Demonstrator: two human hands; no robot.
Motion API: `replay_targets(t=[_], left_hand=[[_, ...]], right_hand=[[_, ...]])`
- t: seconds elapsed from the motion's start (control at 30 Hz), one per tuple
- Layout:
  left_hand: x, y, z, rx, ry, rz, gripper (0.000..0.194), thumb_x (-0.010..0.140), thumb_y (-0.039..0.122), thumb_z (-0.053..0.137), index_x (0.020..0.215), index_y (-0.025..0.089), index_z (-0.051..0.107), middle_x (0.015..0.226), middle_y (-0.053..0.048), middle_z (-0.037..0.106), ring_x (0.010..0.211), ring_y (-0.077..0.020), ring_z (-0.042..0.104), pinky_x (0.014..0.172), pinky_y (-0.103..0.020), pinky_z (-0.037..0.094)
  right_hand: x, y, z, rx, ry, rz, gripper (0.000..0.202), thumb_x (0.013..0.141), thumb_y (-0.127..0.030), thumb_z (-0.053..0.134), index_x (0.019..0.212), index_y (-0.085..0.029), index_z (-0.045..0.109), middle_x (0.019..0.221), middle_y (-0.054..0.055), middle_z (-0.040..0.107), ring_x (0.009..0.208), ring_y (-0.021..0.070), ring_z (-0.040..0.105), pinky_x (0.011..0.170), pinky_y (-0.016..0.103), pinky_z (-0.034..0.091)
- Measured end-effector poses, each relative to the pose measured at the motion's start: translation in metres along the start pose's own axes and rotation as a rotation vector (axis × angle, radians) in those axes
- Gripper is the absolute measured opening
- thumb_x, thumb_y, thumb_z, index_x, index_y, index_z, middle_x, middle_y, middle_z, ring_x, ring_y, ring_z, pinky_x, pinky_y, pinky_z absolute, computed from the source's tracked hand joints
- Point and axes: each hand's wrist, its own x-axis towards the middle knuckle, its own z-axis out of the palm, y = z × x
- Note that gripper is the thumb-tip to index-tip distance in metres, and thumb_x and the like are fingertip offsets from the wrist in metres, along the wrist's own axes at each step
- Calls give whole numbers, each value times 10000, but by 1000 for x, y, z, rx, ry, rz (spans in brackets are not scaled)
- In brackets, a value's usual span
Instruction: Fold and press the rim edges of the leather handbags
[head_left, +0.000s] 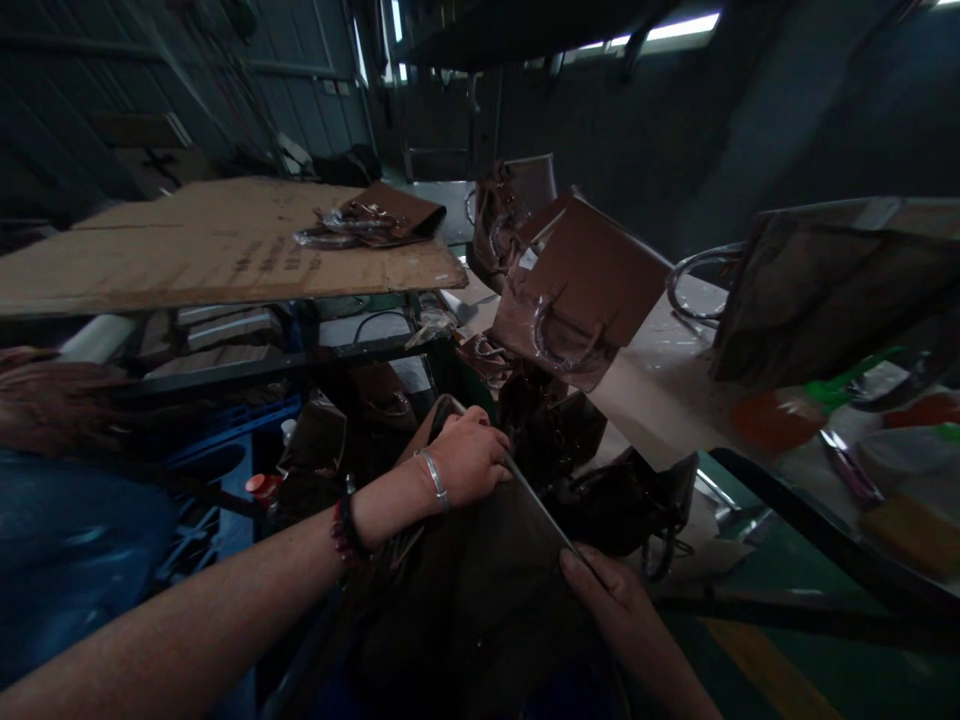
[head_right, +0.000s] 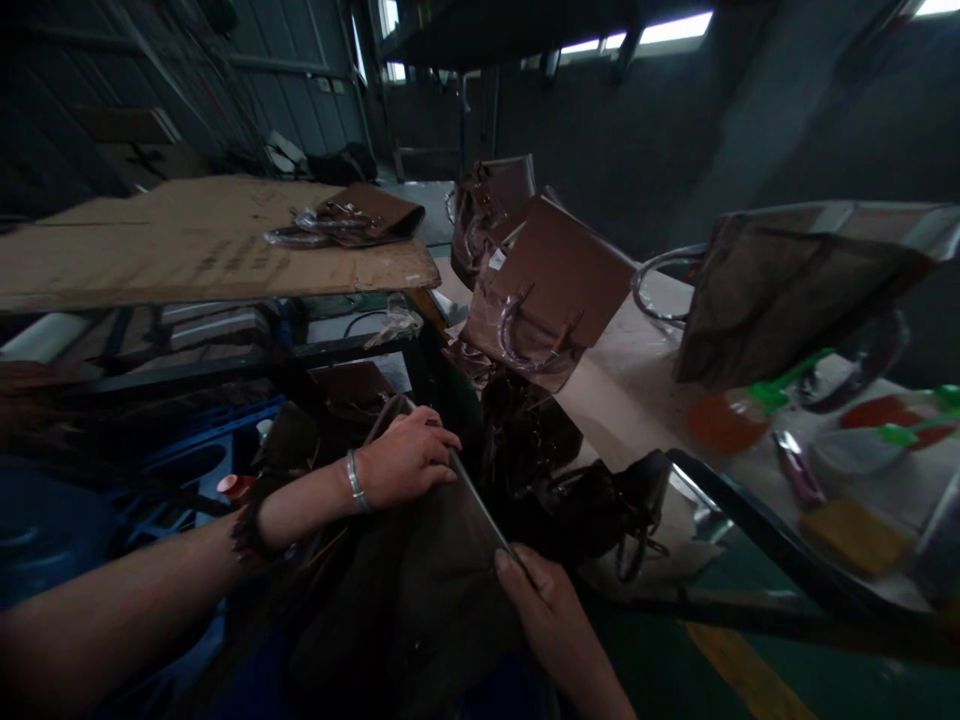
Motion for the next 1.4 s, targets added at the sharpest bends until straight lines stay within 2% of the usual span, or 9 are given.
replay_targets(t=[0.2,0.33,0.5,0.7,0.93,1.17,1.4], left_hand=[[6,-5,2,-3,11,40,126,716,258,547,644,197,628,818,4,636,892,-213,412,704,-305,332],[8,-9,4,-70,24,64,120,702,232,556,609,187,617,742,11,633,857,-180,436,736,-261,341],[8,-13,4,-100,18,86,101,688,243,586,606,191,614,742,28,633,835,-163,438,751,-239,338],[6,-13,0,-129,11,92,80,674,238,616,608,193,620,751,43,634,855,-157,434,784,-225,322],[7,-10,3,-123,24,48,86,656,216,622,577,183,613,721,27,638,828,-159,455,748,-219,349],[8,-9,3,-105,19,28,132,650,230,620,536,169,593,664,14,618,775,-145,487,776,-221,361],[5,-5,5,-59,40,-63,128,675,243,567,589,153,598,701,-38,596,787,-177,511,743,-271,392]], right_hand=[[0,1,0,-1,-21,-27,387,798,-479,383,784,-147,582,732,25,553,753,199,498,671,264,396],[1,0,2,53,-38,-30,386,806,-472,379,847,-147,582,758,27,561,773,202,501,703,277,401],[2,1,1,101,-54,-22,391,803,-479,380,873,-150,580,800,29,581,800,204,513,746,284,400],[2,1,0,31,-42,-11,437,796,-516,358,849,-147,585,779,36,577,820,222,506,715,285,402],[1,2,1,28,-47,-19,426,796,-513,362,835,-147,578,761,31,567,801,216,502,711,281,399],[0,4,2,39,-35,-21,392,802,-486,379,859,-149,572,772,28,568,798,208,506,710,275,401],[3,-11,-4,-44,-43,-43,375,801,-458,379,856,-143,574,783,35,575,806,216,512,694,278,399]])
